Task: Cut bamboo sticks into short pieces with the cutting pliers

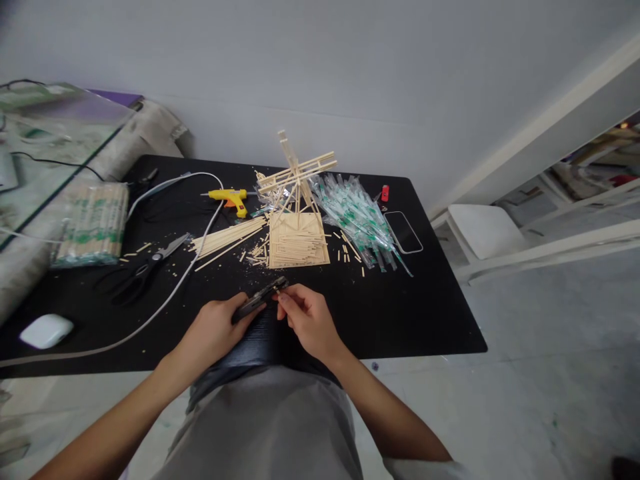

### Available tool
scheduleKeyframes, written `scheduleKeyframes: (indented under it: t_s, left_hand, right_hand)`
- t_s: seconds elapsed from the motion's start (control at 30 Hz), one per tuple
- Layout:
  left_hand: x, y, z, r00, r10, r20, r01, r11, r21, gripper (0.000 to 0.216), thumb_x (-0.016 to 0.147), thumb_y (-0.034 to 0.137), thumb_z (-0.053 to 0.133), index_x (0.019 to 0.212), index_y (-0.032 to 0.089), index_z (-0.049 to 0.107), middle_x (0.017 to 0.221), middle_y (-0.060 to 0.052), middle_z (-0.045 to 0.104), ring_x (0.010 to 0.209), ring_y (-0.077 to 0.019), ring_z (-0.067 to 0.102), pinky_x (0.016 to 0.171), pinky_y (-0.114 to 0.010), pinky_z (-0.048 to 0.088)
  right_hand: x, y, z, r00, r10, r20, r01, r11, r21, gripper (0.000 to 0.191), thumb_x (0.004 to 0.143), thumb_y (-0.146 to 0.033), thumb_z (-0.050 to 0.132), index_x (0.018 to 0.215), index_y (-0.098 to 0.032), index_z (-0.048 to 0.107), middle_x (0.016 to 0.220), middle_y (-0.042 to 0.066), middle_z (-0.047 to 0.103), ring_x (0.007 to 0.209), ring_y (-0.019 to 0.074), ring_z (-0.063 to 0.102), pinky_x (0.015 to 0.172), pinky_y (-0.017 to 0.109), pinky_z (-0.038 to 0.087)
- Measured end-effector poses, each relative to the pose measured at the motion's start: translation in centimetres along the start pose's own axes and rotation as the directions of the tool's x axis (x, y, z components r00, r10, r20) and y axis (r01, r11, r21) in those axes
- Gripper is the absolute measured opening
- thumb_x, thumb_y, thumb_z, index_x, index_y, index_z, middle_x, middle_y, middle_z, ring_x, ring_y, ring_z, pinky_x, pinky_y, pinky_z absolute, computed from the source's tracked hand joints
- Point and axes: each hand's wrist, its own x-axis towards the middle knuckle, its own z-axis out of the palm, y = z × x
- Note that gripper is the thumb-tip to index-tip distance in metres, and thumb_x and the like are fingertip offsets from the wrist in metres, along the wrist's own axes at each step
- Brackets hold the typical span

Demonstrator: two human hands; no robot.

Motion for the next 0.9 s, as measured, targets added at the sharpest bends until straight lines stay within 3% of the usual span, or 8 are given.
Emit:
scheduleKeyframes:
  t_s: [0.17, 0.3, 0.47, 0.57, 0.73, 0.9]
  left_hand:
    - [-0.3, 0.2, -1.0, 0.995, 0.096, 0.01, -0.092, 0.973, -0.211, 0.036, 0.099, 0.056, 0.048, 0.091, 0.022, 0.059, 0.074, -0.003, 0.069, 0.071, -0.023, 0.068, 0.064, -0.03, 0.039]
    - [-0.5, 0.2, -1.6, 0.986, 0.166, 0.017, -0.159, 0.966, -0.206, 0.042, 0.102, 0.056, 0.036, 0.086, 0.022, 0.054, 0.074, -0.003, 0.064, 0.071, -0.0228, 0.065, 0.066, -0.031, 0.039]
    - [-0.3, -0.1, -1.4, 0.981, 0.195, 0.0, -0.191, 0.96, -0.207, 0.042, 0.102, 0.057, 0.036, 0.082, 0.022, 0.048, 0.072, -0.001, 0.059, 0.067, -0.0206, 0.06, 0.065, -0.031, 0.037]
    - [-0.2, -0.4, -1.5, 0.973, 0.231, 0.0, -0.225, 0.949, -0.221, 0.042, 0.102, 0.056, 0.037, 0.082, 0.022, 0.048, 0.072, -0.001, 0.059, 0.067, -0.0194, 0.059, 0.065, -0.03, 0.037]
    - [0.1, -1.1, -1.8, 0.95, 0.31, 0.028, -0.292, 0.92, -0.262, 0.04, 0.102, 0.055, 0.039, 0.091, 0.02, 0.056, 0.081, -0.003, 0.063, 0.076, -0.0202, 0.062, 0.071, -0.03, 0.041]
    - [0.2, -1.4, -1.7, 0.946, 0.321, 0.037, -0.301, 0.917, -0.261, 0.04, 0.103, 0.054, 0.038, 0.089, 0.02, 0.055, 0.078, -0.002, 0.061, 0.072, -0.0189, 0.06, 0.069, -0.03, 0.04]
  right_hand:
    - [0.2, -0.1, -0.2, 1.0, 0.025, 0.007, -0.025, 1.0, 0.015, 0.031, 0.092, -0.046, 0.068, 0.089, -0.016, 0.067, 0.064, -0.004, 0.056, 0.045, 0.005, 0.035, 0.04, 0.021, 0.021]
    - [0.3, -0.6, -0.2, 0.996, 0.067, 0.052, -0.07, 0.996, 0.062, 0.033, 0.09, -0.048, 0.069, 0.088, -0.015, 0.067, 0.063, -0.004, 0.055, 0.042, 0.0035, 0.03, 0.038, 0.02, 0.017]
    - [0.2, -0.9, -0.5, 0.978, 0.139, 0.153, -0.169, 0.964, 0.204, 0.037, 0.086, -0.051, 0.075, 0.087, -0.014, 0.068, 0.059, -0.007, 0.05, 0.039, 0.0014, 0.024, 0.037, 0.019, 0.012]
    - [0.3, -0.6, -1.0, 0.95, 0.188, 0.248, -0.259, 0.92, 0.295, 0.036, 0.085, -0.048, 0.078, 0.088, -0.013, 0.068, 0.058, -0.008, 0.047, 0.04, 0.0007, 0.021, 0.037, 0.018, 0.009]
    - [0.6, -0.2, -1.8, 0.855, 0.267, 0.445, -0.451, 0.806, 0.382, 0.034, 0.083, -0.043, 0.082, 0.089, -0.013, 0.068, 0.058, -0.008, 0.044, 0.044, 0.0016, 0.014, 0.037, 0.016, 0.005]
    - [0.7, -0.1, -1.8, 0.826, 0.273, 0.494, -0.503, 0.751, 0.427, 0.034, 0.081, -0.041, 0.084, 0.088, -0.013, 0.067, 0.058, -0.008, 0.043, 0.044, 0.0019, 0.013, 0.037, 0.016, 0.004]
